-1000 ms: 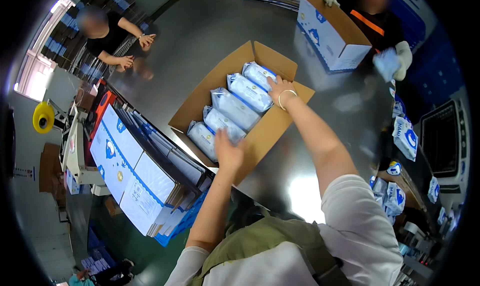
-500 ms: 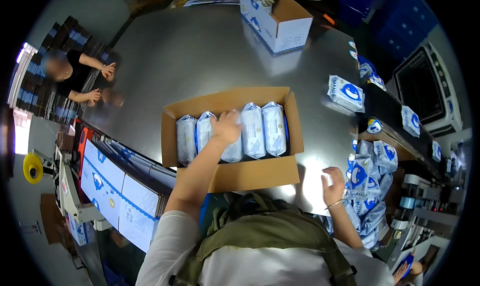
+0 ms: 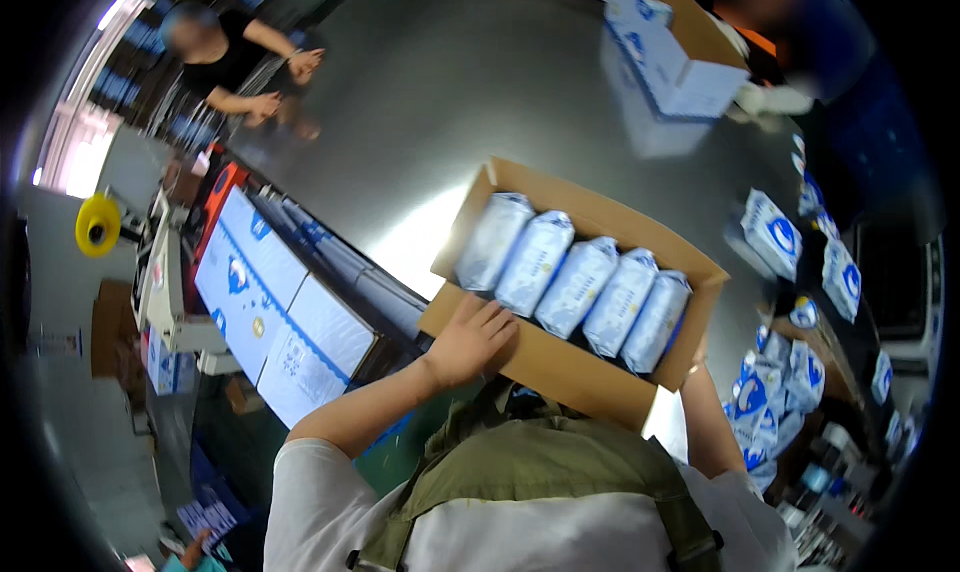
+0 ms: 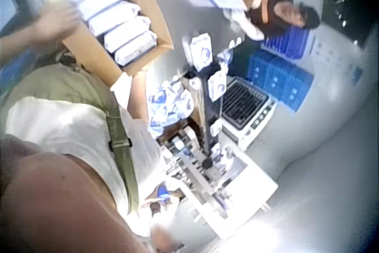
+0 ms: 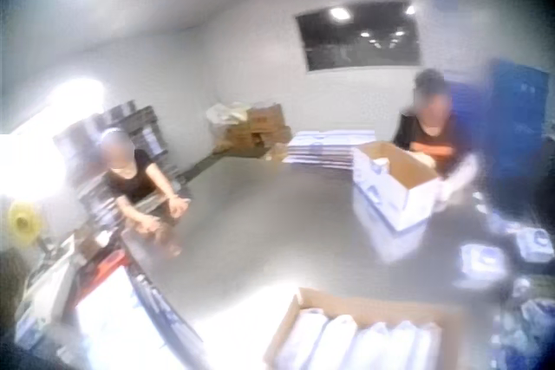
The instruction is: The person packs blue packages into cardboard boxes, placing the packages in rows inside the boxes and then moving the filled boxes aside.
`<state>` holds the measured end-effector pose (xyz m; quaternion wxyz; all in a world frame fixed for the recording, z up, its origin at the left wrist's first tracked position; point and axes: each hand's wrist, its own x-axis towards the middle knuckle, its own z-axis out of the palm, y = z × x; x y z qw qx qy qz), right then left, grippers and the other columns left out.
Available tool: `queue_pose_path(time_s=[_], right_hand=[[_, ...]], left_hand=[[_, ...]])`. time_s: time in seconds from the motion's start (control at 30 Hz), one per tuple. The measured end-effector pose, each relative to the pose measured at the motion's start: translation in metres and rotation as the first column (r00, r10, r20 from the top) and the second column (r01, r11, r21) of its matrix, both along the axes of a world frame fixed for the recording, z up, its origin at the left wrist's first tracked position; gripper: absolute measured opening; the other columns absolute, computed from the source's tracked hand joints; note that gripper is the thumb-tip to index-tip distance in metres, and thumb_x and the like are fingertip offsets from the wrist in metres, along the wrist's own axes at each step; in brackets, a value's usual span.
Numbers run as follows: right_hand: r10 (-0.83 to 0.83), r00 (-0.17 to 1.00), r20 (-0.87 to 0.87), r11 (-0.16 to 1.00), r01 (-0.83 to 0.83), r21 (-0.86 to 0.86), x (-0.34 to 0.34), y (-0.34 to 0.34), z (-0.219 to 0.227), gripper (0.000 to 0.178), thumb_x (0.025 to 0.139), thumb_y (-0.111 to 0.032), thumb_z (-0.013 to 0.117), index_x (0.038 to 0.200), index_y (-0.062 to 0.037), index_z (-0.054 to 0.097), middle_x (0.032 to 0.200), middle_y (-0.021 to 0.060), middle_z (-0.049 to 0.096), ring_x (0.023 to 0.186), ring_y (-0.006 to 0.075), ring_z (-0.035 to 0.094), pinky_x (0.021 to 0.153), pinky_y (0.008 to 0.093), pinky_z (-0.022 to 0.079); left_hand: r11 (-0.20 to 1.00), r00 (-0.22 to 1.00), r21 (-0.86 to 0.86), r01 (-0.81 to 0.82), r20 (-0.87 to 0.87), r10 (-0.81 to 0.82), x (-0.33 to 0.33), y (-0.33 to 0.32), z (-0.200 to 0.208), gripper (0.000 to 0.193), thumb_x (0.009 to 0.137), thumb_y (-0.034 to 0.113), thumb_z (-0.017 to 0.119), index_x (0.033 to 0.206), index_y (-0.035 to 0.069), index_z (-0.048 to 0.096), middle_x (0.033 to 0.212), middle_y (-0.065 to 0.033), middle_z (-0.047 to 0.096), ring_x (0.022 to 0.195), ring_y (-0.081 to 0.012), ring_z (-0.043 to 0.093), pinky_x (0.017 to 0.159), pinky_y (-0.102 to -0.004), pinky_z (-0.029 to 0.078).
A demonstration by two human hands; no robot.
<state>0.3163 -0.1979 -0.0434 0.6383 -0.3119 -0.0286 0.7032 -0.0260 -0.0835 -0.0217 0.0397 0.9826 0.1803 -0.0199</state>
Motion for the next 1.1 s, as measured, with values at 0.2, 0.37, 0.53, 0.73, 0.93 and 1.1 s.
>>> queue_pose_path(time_s=[0.2,0.37,0.53,0.73,0.93,1.1], right_hand=[[0.061,0.997,-0.035,0.996,-0.059,0.059,-0.073,0.042,0.028,0.062,0.093,-0.055,0.034,0.140,-0.0142,0.035,0.140,0.0082,0.041,0.129,0.0267,0.038,0.109,0.0417,0.029],[0.084,0.993,-0.081,0.984,-0.071,0.161,-0.129,0.157,-0.049,0.064,0.094,-0.054,0.029,0.143,-0.0127,0.030,0.148,0.0082,0.030,0.136,0.0282,0.028,0.112,0.0424,0.021],[0.429,0.841,0.331,0.888,-0.459,0.015,-0.249,0.289,-0.033,0.071,0.090,-0.056,0.042,0.146,-0.0191,0.021,0.151,0.0065,0.020,0.137,0.0241,0.021,0.108,0.0511,0.017],[0.581,0.110,0.807,0.540,-0.793,-0.281,-0.412,0.238,-0.030,0.075,0.087,-0.053,0.052,0.140,-0.0047,0.032,0.138,0.0118,0.040,0.124,0.0232,0.039,0.107,0.0411,0.025],[0.474,0.324,0.819,0.618,-0.785,-0.047,-0.398,0.216,0.016,0.076,0.087,-0.055,0.049,0.140,-0.0025,0.032,0.141,0.0107,0.038,0.131,0.0213,0.033,0.109,0.0364,0.022],[0.145,0.963,0.227,0.943,-0.204,0.264,-0.282,0.241,0.092,0.057,0.094,-0.049,0.038,0.134,-0.0080,0.043,0.135,0.0075,0.048,0.127,0.0262,0.040,0.107,0.0393,0.028]], left_hand=[[0.870,0.846,-0.018,-0.493,0.222,0.485,-0.012,0.076,0.051,0.044,0.067,0.028,0.075,0.104,0.006,0.063,0.126,-0.0114,0.051,0.124,-0.0287,0.042,0.105,-0.0472,0.025],[0.570,0.430,-0.208,-0.795,0.468,0.772,-0.098,0.061,0.076,0.063,0.066,0.021,0.076,0.123,0.009,0.052,0.136,-0.0195,0.039,0.129,-0.0354,0.035,0.103,-0.0540,0.027],[-0.248,-0.262,-0.084,-0.965,0.344,0.902,-0.286,-0.017,0.059,0.069,0.072,0.030,0.073,0.127,-0.002,0.045,0.136,-0.0235,0.040,0.128,-0.0366,0.035,0.106,-0.0546,0.022],[-0.413,-0.541,-0.463,-0.784,0.185,0.820,-0.363,-0.081,-0.026,0.064,0.069,0.046,0.072,0.102,-0.008,0.059,0.109,-0.0275,0.056,0.105,-0.0395,0.053,0.090,-0.0438,0.043],[-0.207,-0.557,-0.533,-0.820,0.664,0.499,-0.286,-0.096,0.078,0.068,0.068,0.030,0.076,0.116,-0.009,0.049,0.113,-0.0244,0.052,0.104,-0.0375,0.052,0.088,-0.0409,0.043],[0.695,-0.090,-0.199,-0.690,0.977,0.191,-0.172,-0.086,0.115,0.066,0.071,0.019,0.071,0.126,-0.003,0.042,0.130,-0.0254,0.043,0.115,-0.0429,0.046,0.098,-0.0448,0.038]])
